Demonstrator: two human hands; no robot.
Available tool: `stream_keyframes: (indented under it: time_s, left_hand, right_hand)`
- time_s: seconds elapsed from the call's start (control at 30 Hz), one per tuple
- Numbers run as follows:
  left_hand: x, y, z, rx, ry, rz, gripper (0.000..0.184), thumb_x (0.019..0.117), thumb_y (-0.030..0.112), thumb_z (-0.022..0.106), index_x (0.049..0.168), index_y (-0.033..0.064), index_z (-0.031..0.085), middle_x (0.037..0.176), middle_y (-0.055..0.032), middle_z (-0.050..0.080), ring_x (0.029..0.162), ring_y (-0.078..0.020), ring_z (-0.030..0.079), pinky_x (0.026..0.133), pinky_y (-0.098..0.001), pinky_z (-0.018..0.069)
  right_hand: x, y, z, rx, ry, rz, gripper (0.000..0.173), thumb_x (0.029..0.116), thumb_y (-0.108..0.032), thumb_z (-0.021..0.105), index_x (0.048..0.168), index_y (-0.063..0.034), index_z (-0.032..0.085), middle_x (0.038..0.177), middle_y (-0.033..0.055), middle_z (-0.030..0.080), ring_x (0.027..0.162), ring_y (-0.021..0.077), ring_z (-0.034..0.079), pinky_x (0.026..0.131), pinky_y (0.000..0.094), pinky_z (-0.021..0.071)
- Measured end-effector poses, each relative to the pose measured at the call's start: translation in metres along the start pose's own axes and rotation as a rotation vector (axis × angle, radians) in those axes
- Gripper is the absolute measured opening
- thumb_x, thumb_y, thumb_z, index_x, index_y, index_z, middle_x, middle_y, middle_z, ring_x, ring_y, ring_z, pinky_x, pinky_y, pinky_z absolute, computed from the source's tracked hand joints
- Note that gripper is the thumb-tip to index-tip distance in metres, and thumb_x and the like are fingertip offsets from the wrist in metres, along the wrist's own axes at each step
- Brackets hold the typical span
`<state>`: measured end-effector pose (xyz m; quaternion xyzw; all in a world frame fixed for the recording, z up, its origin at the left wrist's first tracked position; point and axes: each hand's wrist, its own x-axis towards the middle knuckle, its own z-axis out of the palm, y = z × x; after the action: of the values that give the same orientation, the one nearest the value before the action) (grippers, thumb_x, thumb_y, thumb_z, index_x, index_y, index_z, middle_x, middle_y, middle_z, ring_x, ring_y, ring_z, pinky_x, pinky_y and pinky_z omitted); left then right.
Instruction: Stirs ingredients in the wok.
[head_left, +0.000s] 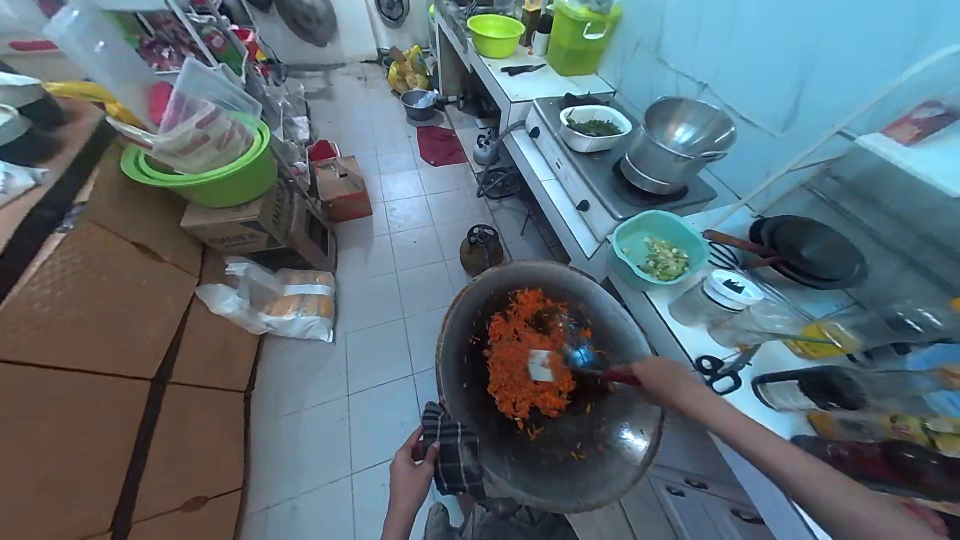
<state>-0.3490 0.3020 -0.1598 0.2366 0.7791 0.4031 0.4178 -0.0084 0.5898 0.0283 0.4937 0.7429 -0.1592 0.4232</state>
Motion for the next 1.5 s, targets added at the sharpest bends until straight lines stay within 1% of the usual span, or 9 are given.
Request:
stream_keyframes:
  time_s: [0.17, 0.33, 0.43, 0.63, 0.93, 1.07, 1.17, 1.33, 1.5]
  left_hand:
    - [0.005, 0.003, 0.001, 0.025, 0.010, 0.005, 0.046, 0.0917, 0.007, 0.072, 0.135, -0.0037, 0.061, 0.095, -0.0174, 0.074, 0.083, -0.0234, 0.073, 0.083, -0.0437, 0.0592]
    - [0.008, 0.003, -0.002, 0.039, -0.008, 0.006, 0.048, 0.0918, 0.009, 0.073, 0.136, -0.0034, 0.060, 0.097, -0.0176, 0.075, 0.084, -0.0239, 0.073, 0.083, -0.0442, 0.0596]
    - [0.006, 0.002, -0.003, 0.016, -0.006, 0.007, 0.049, 0.0921, 0.009, 0.073, 0.138, -0.0029, 0.060, 0.097, -0.0171, 0.075, 0.084, -0.0226, 0.073, 0.083, -0.0423, 0.0598]
    - [0.006, 0.004, -0.002, 0.039, -0.019, 0.019, 0.047, 0.0928, 0.008, 0.071, 0.136, -0.0039, 0.060, 0.095, -0.0172, 0.074, 0.084, -0.0237, 0.073, 0.084, -0.0440, 0.0596]
    - [0.004, 0.003, -0.005, 0.043, -0.034, 0.007, 0.048, 0.0938, 0.010, 0.072, 0.138, -0.0028, 0.059, 0.102, -0.0180, 0.074, 0.088, -0.0246, 0.073, 0.086, -0.0444, 0.0593]
    - [0.004, 0.000, -0.008, 0.009, -0.049, -0.002, 0.050, 0.0945, 0.010, 0.072, 0.141, -0.0026, 0.057, 0.105, -0.0204, 0.073, 0.091, -0.0267, 0.073, 0.087, -0.0450, 0.0591]
    - [0.004, -0.002, -0.006, -0.014, -0.040, -0.003, 0.050, 0.0949, 0.009, 0.071, 0.141, -0.0030, 0.057, 0.106, -0.0210, 0.073, 0.091, -0.0274, 0.074, 0.088, -0.0453, 0.0593]
    - [0.003, -0.001, -0.004, 0.023, -0.024, 0.014, 0.050, 0.0950, 0.011, 0.072, 0.141, -0.0027, 0.057, 0.107, -0.0207, 0.073, 0.091, -0.0275, 0.073, 0.087, -0.0457, 0.0588]
    - [0.003, -0.002, -0.006, 0.026, -0.052, 0.027, 0.050, 0.0952, 0.011, 0.072, 0.141, -0.0027, 0.057, 0.107, -0.0201, 0.073, 0.089, -0.0264, 0.074, 0.084, -0.0446, 0.0601]
  right_hand:
    - [-0.009, -0.004, 0.001, 0.060, -0.074, 0.203, 0.031, 0.0986, -0.016, 0.064, 0.125, 0.0003, 0.066, 0.130, 0.0270, 0.063, 0.124, 0.0467, 0.059, 0.096, 0.0667, 0.0483]
    - [0.030, -0.055, 0.072, 0.145, 0.063, -0.010, 0.058, 0.1043, -0.009, 0.049, 0.159, -0.0246, 0.038, 0.122, 0.0318, 0.065, 0.113, 0.0527, 0.064, 0.091, 0.0669, 0.0527]
    - [-0.002, -0.028, 0.068, 0.056, 0.091, -0.030, 0.063, 0.1030, -0.012, 0.052, 0.157, -0.0426, 0.039, 0.117, 0.0266, 0.069, 0.107, 0.0502, 0.067, 0.086, 0.0668, 0.0526]
    - [-0.035, 0.004, 0.031, 0.061, -0.308, -0.033, 0.039, 0.1015, -0.025, 0.064, 0.136, -0.0078, 0.064, 0.124, 0.0264, 0.067, 0.111, 0.0447, 0.067, 0.094, 0.0631, 0.0522]
    - [0.072, -0.133, 0.126, 1.313, -0.053, -0.057, 0.055, 0.1093, -0.035, 0.049, 0.162, -0.0270, 0.033, 0.097, 0.0114, 0.064, 0.062, 0.0180, 0.058, 0.057, 0.0340, 0.0512]
    - [0.052, -0.097, 0.149, 2.040, -0.201, 0.030, 0.032, 0.1118, -0.040, 0.037, 0.125, -0.0167, 0.055, 0.073, -0.0015, 0.053, 0.049, 0.0058, 0.048, 0.044, 0.0196, 0.0424]
    - [0.011, -0.054, 0.133, 1.728, -0.169, 0.133, 0.037, 0.1129, -0.034, 0.037, 0.135, -0.0104, 0.055, 0.092, 0.0087, 0.068, 0.069, 0.0161, 0.066, 0.061, 0.0296, 0.0555]
    - [-0.007, -0.053, 0.064, 1.255, 0.009, -0.149, 0.060, 0.1045, -0.029, 0.061, 0.158, -0.0187, 0.038, 0.093, 0.0067, 0.065, 0.061, 0.0117, 0.057, 0.056, 0.0281, 0.0497]
    - [0.070, -0.091, 0.070, 1.126, 0.274, 0.045, 0.057, 0.1108, -0.034, 0.045, 0.164, -0.0229, 0.028, 0.095, 0.0138, 0.072, 0.065, 0.0226, 0.065, 0.062, 0.0396, 0.0551]
